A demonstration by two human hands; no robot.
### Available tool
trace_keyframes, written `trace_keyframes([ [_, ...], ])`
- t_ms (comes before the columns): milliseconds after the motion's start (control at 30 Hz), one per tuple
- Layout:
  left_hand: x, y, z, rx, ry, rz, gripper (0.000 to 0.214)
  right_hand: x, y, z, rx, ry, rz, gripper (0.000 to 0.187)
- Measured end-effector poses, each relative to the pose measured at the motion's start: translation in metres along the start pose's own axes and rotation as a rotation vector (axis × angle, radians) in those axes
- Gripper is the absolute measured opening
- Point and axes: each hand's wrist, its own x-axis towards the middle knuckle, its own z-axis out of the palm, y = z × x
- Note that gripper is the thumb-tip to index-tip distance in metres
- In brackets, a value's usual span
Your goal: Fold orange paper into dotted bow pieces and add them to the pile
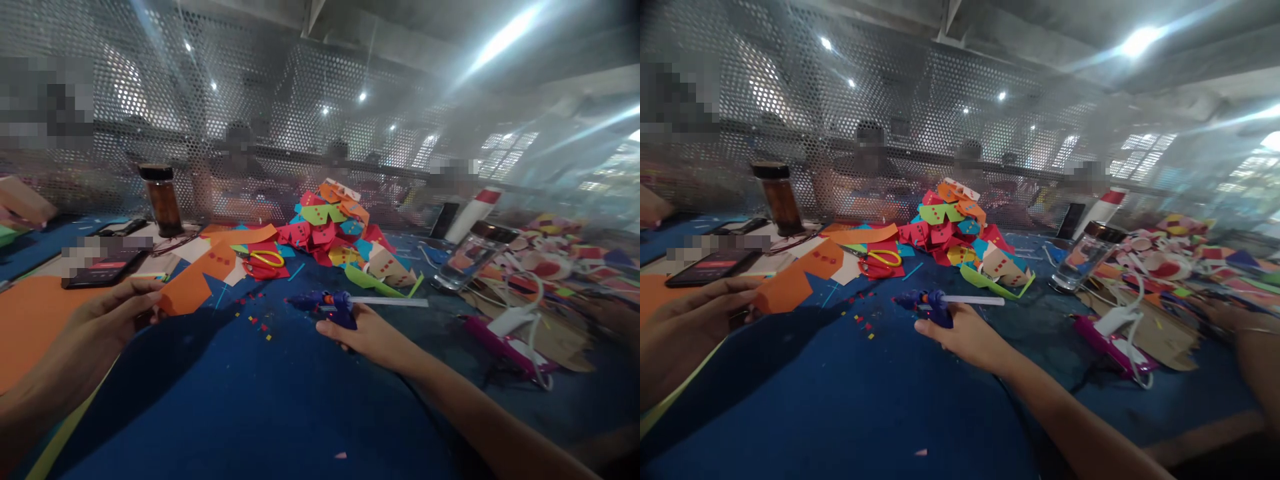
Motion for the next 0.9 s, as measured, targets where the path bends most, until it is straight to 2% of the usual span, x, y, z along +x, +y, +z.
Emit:
trace_keyframes([
  [167, -0.004, -0.002, 0.004, 0.086, -0.068, 0.02, 0.03, -0.009, -0.017, 0.004, 0.103, 0.021, -0.106, 0.036],
  [233, -0.005, -0.003, 0.005, 0.151, -0.114, 0.083, 0.026, -0.014, -0.026, 0.008, 0.107, 0.032, -0.131, 0.036],
  [333, -0.006, -0.003, 0.007, 0.261, -0.189, 0.17, 0.02, -0.02, -0.04, 0.017, 0.095, 0.029, -0.193, 0.034],
  [467, -0.01, -0.003, 0.008, 0.313, -0.258, 0.166, 0.017, -0.027, -0.06, 0.033, 0.108, 0.065, -0.227, 0.031],
  [600, -0.012, -0.002, 0.01, 0.28, -0.305, 0.138, 0.017, -0.026, -0.075, 0.045, 0.078, 0.059, -0.442, 0.034],
  [733, -0.012, -0.001, 0.014, 0.235, -0.326, 0.157, 0.017, -0.021, -0.078, 0.052, 0.002, 0.038, -0.571, 0.033],
  [900, -0.013, 0.0, 0.015, 0.241, -0.334, 0.161, 0.014, -0.016, -0.072, 0.056, -0.078, 0.054, -0.607, 0.033],
])
